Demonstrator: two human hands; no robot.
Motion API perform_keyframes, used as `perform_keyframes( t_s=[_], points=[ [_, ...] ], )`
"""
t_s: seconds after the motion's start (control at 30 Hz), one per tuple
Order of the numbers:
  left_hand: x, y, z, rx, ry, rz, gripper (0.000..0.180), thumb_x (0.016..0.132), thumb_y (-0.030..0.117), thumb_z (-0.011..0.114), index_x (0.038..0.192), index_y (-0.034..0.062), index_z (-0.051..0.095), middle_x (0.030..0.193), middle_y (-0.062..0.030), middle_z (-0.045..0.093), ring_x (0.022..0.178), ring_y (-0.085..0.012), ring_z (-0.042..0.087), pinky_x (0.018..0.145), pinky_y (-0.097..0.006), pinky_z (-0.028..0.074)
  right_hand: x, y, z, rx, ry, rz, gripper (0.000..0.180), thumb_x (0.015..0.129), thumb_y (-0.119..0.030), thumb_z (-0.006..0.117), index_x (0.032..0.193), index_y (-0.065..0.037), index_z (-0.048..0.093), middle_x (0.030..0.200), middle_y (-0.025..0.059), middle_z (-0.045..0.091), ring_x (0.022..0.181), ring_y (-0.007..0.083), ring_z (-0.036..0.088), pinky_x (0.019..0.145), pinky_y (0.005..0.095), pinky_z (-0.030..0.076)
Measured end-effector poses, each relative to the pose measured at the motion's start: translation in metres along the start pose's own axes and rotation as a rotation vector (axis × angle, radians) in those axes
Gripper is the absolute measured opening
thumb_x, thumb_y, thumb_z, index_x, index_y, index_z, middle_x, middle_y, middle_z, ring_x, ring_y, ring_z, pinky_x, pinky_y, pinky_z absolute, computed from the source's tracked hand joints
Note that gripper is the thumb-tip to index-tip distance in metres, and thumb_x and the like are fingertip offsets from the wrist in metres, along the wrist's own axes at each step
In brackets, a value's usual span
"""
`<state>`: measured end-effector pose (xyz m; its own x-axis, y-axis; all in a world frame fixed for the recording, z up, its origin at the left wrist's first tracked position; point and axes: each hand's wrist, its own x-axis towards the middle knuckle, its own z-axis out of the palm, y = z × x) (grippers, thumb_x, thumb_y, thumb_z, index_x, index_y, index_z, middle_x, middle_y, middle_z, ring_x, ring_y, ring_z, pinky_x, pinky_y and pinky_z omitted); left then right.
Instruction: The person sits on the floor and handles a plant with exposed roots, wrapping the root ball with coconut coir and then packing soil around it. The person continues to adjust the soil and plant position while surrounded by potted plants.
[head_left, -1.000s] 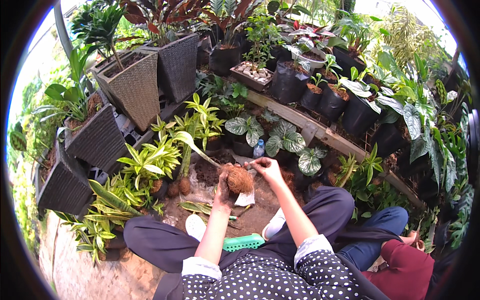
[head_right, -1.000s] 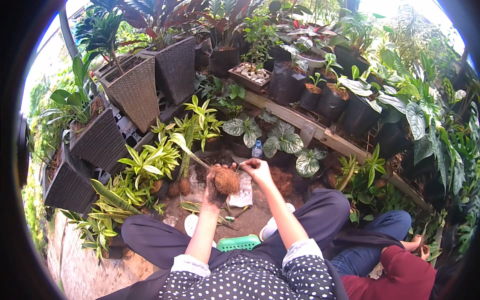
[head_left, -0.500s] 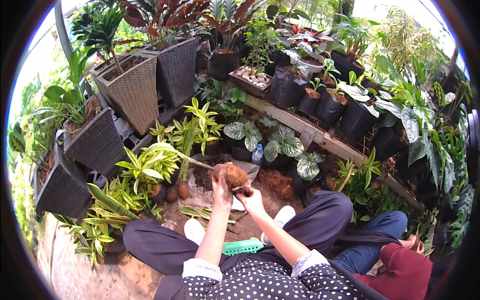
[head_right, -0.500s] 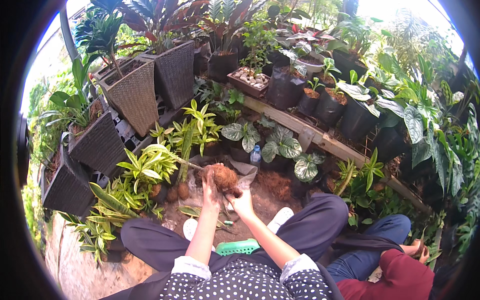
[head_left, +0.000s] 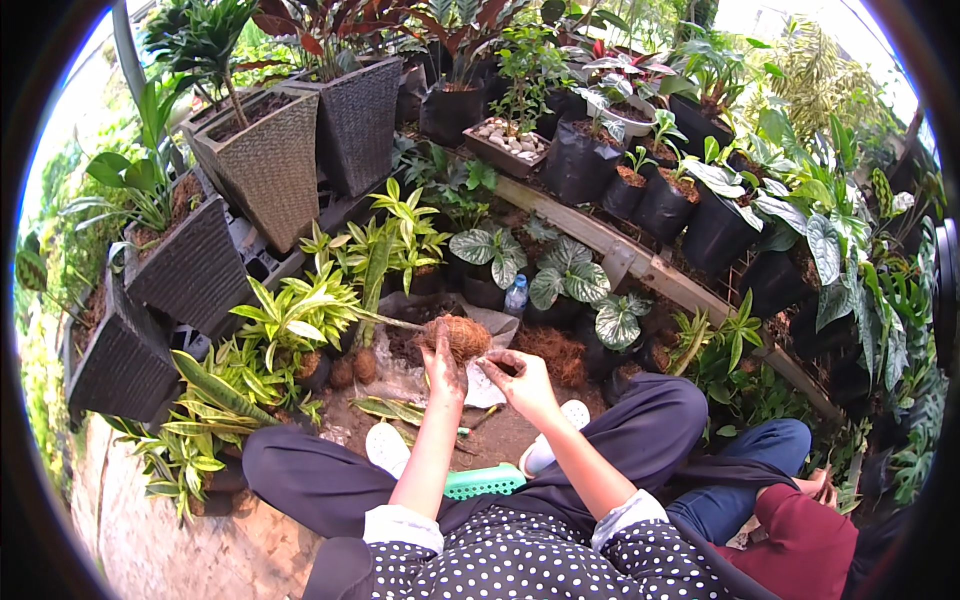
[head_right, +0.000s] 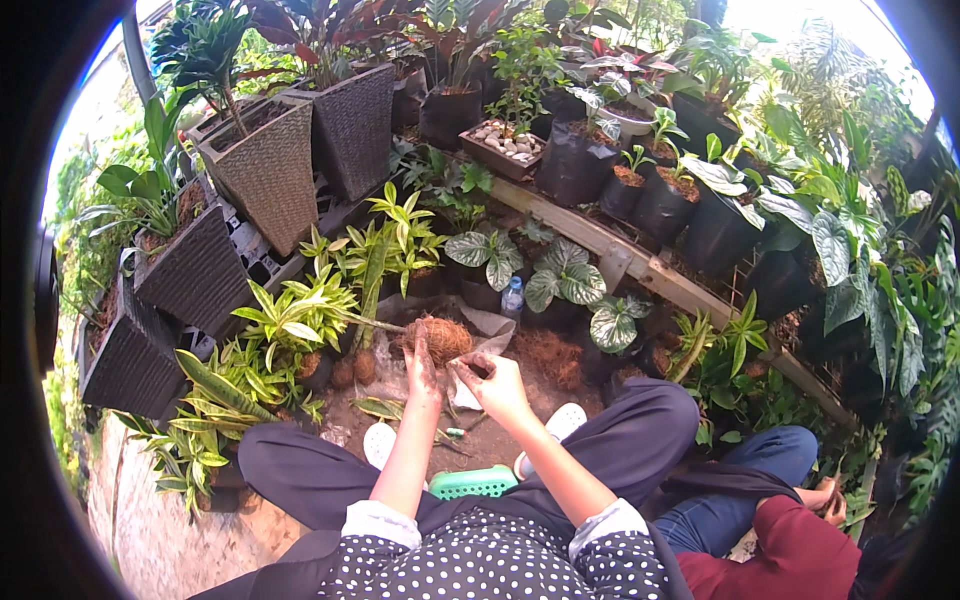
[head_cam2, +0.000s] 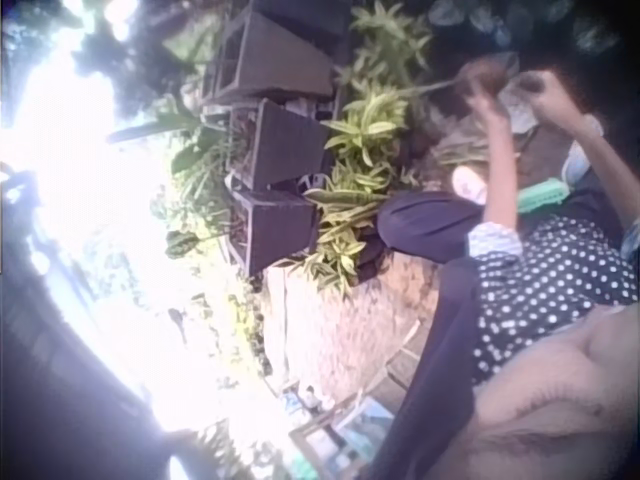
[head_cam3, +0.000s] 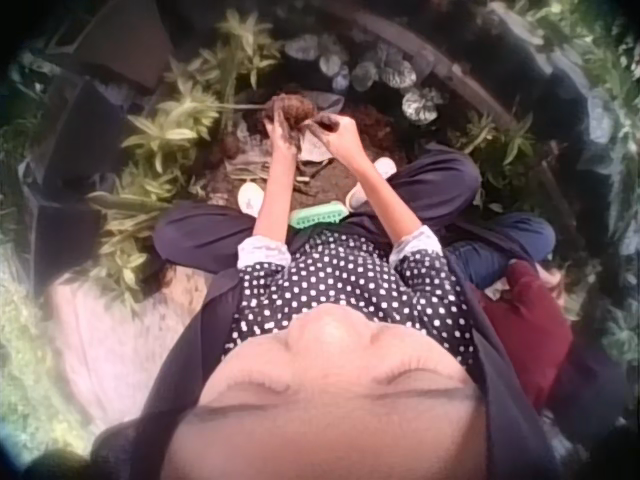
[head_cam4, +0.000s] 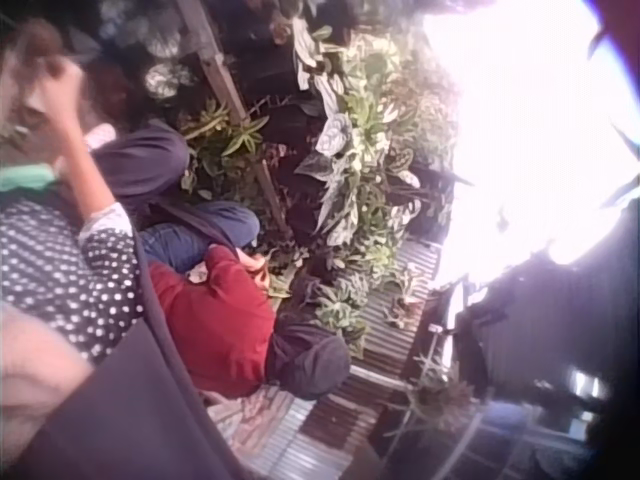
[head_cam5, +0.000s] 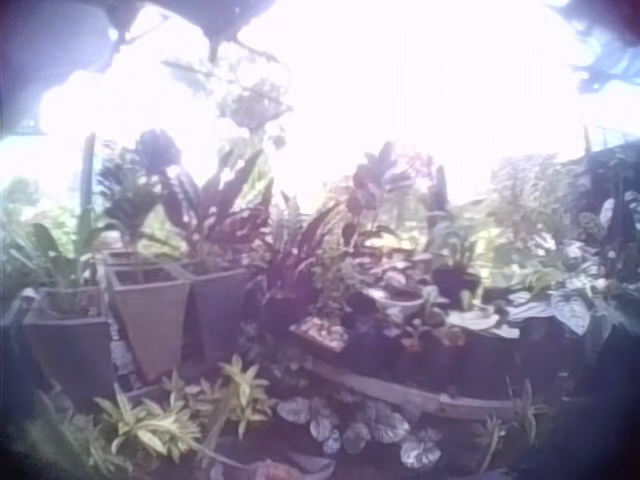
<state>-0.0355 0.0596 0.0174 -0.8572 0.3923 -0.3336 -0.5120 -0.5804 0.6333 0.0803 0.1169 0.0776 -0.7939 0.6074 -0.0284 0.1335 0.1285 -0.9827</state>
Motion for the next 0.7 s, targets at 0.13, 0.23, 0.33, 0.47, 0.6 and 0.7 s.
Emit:
perform_keyframes(
  t_s=[0.13,0.23,0.33,0.47,0.6,0.7],
  points=[
    [0.000,0.001,-0.001,-0.009,0.001,0.009,0.041,0.085,0.020,0.063,0.118,0.0080,0.041,0.113,-0.0062,0.052,0.102,-0.0200,0.052,0.086,-0.038,0.046,0.010,-0.020,-0.016,-0.201,-0.053,-0.112,0.023,0.078,-0.017,0.066,0.093,0.002,0.066,0.083,0.0140,0.067,0.074,0.0146,0.062,0.069,0.0275,0.047],
    [0.003,-0.002,-0.006,-0.013,-0.051,0.054,0.038,0.084,0.018,0.064,0.114,0.0088,0.042,0.112,-0.0061,0.052,0.101,-0.0187,0.053,0.085,-0.036,0.045,0.023,-0.027,-0.028,-0.245,-0.128,-0.118,0.024,0.077,-0.017,0.066,0.092,0.003,0.065,0.080,0.0149,0.066,0.072,0.0148,0.062,0.069,0.0282,0.048],
    [0.002,0.000,-0.009,0.012,-0.133,0.067,0.038,0.084,0.015,0.064,0.114,0.0092,0.042,0.111,-0.0055,0.054,0.100,-0.0177,0.053,0.086,-0.035,0.044,0.036,-0.035,-0.039,-0.212,-0.235,-0.012,0.019,0.079,-0.014,0.067,0.090,0.003,0.066,0.079,0.0068,0.066,0.073,0.0083,0.058,0.070,0.0247,0.048],
    [0.002,0.001,-0.015,0.074,-0.221,0.137,0.034,0.084,0.012,0.064,0.110,0.0086,0.044,0.107,-0.0055,0.056,0.100,-0.0168,0.054,0.088,-0.032,0.043,0.046,-0.054,-0.049,-0.230,-0.286,0.010,0.018,0.078,-0.013,0.067,0.087,0.002,0.067,0.078,0.0063,0.067,0.070,0.0087,0.058,0.069,0.0242,0.047],
    [0.000,0.004,-0.017,0.115,-0.323,0.098,0.041,0.083,0.014,0.064,0.116,0.0080,0.041,0.111,-0.0114,0.055,0.104,-0.0236,0.053,0.091,-0.037,0.043,0.068,-0.045,-0.056,-0.084,-0.365,0.058,0.017,0.077,-0.014,0.068,0.085,0.002,0.067,0.080,0.0049,0.067,0.073,0.0093,0.059,0.072,0.0236,0.046],
    [-0.002,0.008,-0.015,0.027,-0.411,0.060,0.034,0.084,0.012,0.063,0.112,0.0081,0.044,0.107,-0.0081,0.056,0.100,-0.0197,0.055,0.088,-0.034,0.044,0.083,-0.039,-0.059,-0.014,-0.411,0.134,0.015,0.077,-0.014,0.068,0.083,0.000,0.067,0.080,0.0040,0.067,0.077,0.0099,0.059,0.075,0.0238,0.044]
  ],
)
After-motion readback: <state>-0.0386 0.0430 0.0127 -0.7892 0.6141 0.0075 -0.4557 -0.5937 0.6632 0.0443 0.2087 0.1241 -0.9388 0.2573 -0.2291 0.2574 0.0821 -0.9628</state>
